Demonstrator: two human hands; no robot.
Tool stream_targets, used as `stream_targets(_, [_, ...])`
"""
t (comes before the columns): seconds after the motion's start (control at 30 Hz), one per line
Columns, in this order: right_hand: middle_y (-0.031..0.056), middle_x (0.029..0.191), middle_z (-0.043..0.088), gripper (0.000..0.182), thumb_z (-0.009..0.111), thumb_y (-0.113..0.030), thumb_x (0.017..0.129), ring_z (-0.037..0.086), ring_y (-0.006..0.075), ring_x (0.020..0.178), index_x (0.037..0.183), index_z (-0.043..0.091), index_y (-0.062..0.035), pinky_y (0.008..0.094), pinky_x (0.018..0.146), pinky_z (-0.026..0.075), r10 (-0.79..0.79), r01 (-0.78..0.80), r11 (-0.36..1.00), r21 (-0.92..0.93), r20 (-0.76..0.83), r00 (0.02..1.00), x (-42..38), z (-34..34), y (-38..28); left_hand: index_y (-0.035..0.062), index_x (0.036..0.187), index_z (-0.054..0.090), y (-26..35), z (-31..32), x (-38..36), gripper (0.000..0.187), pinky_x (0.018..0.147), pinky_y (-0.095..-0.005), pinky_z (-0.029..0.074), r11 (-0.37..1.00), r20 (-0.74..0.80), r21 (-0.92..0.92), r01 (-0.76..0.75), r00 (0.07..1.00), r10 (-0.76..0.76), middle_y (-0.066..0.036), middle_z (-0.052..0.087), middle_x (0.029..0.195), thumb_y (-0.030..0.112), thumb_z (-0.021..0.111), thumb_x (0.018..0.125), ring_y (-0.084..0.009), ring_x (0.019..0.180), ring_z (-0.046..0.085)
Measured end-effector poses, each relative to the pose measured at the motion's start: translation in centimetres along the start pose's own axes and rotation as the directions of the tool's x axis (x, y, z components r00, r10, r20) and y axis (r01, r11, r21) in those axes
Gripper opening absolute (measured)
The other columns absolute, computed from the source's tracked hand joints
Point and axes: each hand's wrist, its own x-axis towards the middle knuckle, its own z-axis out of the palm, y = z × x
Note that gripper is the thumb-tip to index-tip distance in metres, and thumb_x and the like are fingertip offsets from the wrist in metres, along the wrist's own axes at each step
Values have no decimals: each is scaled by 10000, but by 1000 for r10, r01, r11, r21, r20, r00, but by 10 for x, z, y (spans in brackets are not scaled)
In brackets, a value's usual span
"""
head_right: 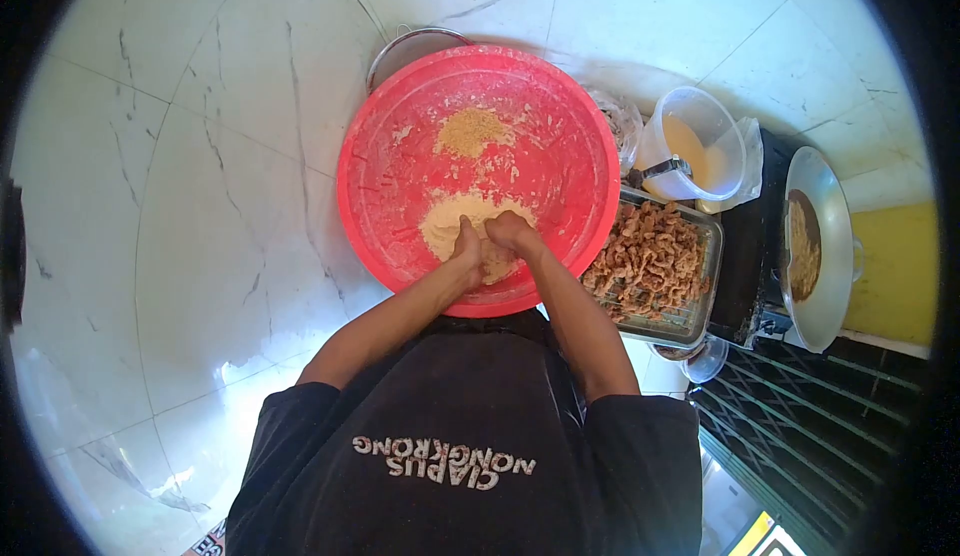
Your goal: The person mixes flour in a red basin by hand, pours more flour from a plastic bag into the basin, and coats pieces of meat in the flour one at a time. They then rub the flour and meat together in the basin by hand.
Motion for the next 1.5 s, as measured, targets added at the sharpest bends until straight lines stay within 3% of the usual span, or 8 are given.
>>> stream_targets(0.13, [266, 1026, 707, 526, 704, -445, 842, 696, 366, 989, 1056, 711, 35, 450, 863, 544, -178, 135, 923, -361, -87, 980, 11, -17, 2, 50, 1426, 450, -30, -44, 69, 791, 942, -496, 569, 991, -19, 13, -133, 991, 133, -185, 617, 1304, 641, 111, 1023, -324, 1157, 646])
stream_targets(0.33, [263, 1048, 704, 495, 823, -373, 743, 686, 384, 1009, 1051, 725, 2, 454, 871, 540, -301, 230, 913, -336, -175, 937, -10, -3, -12, 38, 1425, 445, 0, -29, 5, 800, 935, -477, 583, 997, -5, -8, -76, 997, 76, -187, 621, 1302, 643, 113, 1022, -333, 1120, 666])
stream_targets(0.63, [259, 1172, 678, 378, 654, -268, 836, 663, 399, 1084, 1056, 716, 33, 437, 922, 539, -136, 142, 792, -594, 56, 989, -26, -36, -24, 38, 1445, 417, 8, -36, 5, 819, 958, -498, 568, 993, 31, -85, -84, 996, 87, -214, 604, 1318, 651, 87, 1015, -364, 1176, 634])
stream_targets(0.93, [279, 1097, 685, 394, 548, -299, 888, 685, 406, 1001, 1049, 721, 16, 463, 876, 543, -145, 172, 958, -230, 131, 981, 7, -6, 5, -35, 1437, 406, -11, -16, 47, 855, 917, -445, 580, 999, -101, -1, -46, 994, 45, -211, 621, 1267, 664, 154, 1015, -330, 1117, 662])
stream_targets(1.07, [275, 1030, 690, 423, 524, -322, 918, 682, 400, 921, 1033, 705, 42, 474, 831, 531, -380, 450, 777, -440, 242, 893, 16, -34, 12, 28, 1426, 421, -16, -39, 50, 837, 872, -517, 599, 988, -67, 54, -141, 987, 145, -214, 642, 1229, 671, 90, 1005, -357, 1059, 685])
stream_targets(1.23, [289, 1095, 683, 471, 527, -321, 891, 678, 422, 1014, 1081, 686, 80, 471, 899, 530, -299, 279, 810, -516, 46, 953, 34, -19, 20, 5, 1415, 430, 2, -27, 25, 862, 864, -525, 601, 997, -91, -22, -73, 993, 71, -226, 647, 1215, 685, 101, 999, -364, 1034, 695])
stream_targets(1.33, [287, 1102, 686, 492, 519, -323, 883, 675, 410, 1046, 1104, 675, 88, 450, 927, 520, -47, 66, 967, -247, 81, 996, 3, -4, -5, 5, 1426, 420, 11, -3, 2, 863, 866, -537, 597, 996, -4, -46, 77, 997, -77, -232, 645, 1224, 682, 96, 1000, -373, 1040, 694])
stream_targets(1.5, [296, 1056, 694, 459, 514, -306, 877, 699, 403, 979, 1032, 697, 85, 467, 855, 543, -126, 135, 976, -170, 62, 990, 0, -18, -7, -2, 1432, 413, -7, -29, 42, 861, 871, -509, 597, 995, 14, -3, -100, 995, 100, -225, 641, 1233, 674, 98, 1003, -368, 1046, 689])
